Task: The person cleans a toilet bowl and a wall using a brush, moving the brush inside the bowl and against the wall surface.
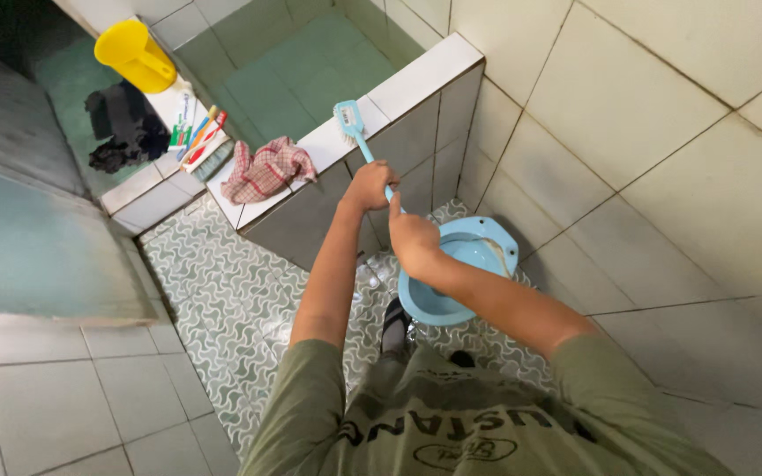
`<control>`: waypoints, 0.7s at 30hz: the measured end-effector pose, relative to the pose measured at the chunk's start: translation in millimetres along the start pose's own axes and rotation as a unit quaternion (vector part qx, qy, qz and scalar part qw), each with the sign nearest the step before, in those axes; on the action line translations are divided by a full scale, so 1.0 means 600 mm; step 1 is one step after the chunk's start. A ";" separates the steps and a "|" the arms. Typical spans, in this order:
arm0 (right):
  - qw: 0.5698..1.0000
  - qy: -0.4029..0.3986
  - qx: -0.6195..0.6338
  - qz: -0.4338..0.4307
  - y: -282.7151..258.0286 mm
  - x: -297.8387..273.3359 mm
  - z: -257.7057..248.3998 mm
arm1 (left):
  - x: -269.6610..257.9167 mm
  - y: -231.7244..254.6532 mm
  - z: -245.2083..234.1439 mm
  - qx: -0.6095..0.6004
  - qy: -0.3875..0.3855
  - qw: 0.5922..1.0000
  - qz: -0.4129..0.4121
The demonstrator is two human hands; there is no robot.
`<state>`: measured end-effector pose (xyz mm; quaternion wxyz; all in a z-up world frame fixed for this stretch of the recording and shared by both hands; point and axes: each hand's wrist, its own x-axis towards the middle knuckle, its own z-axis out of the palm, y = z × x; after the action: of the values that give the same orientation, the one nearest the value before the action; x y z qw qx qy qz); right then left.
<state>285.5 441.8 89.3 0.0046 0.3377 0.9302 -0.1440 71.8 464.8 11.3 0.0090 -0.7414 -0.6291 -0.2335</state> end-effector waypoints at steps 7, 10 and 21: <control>0.998 0.005 -0.034 -0.044 -0.018 -0.128 0.068 | -0.098 0.109 -0.006 0.005 -0.021 0.998 -0.067; 0.998 -0.005 -0.042 -0.050 -0.018 -0.099 0.056 | -0.088 0.082 -0.012 0.040 0.006 0.999 -0.034; 0.993 -0.078 -0.088 -0.018 0.048 -0.087 -0.015 | -0.016 0.100 0.030 0.035 -0.010 0.996 -0.082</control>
<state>344.9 432.9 95.9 0.1045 0.3065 0.9420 -0.0880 133.0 449.1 8.9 0.0096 -0.6884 -0.6959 -0.2041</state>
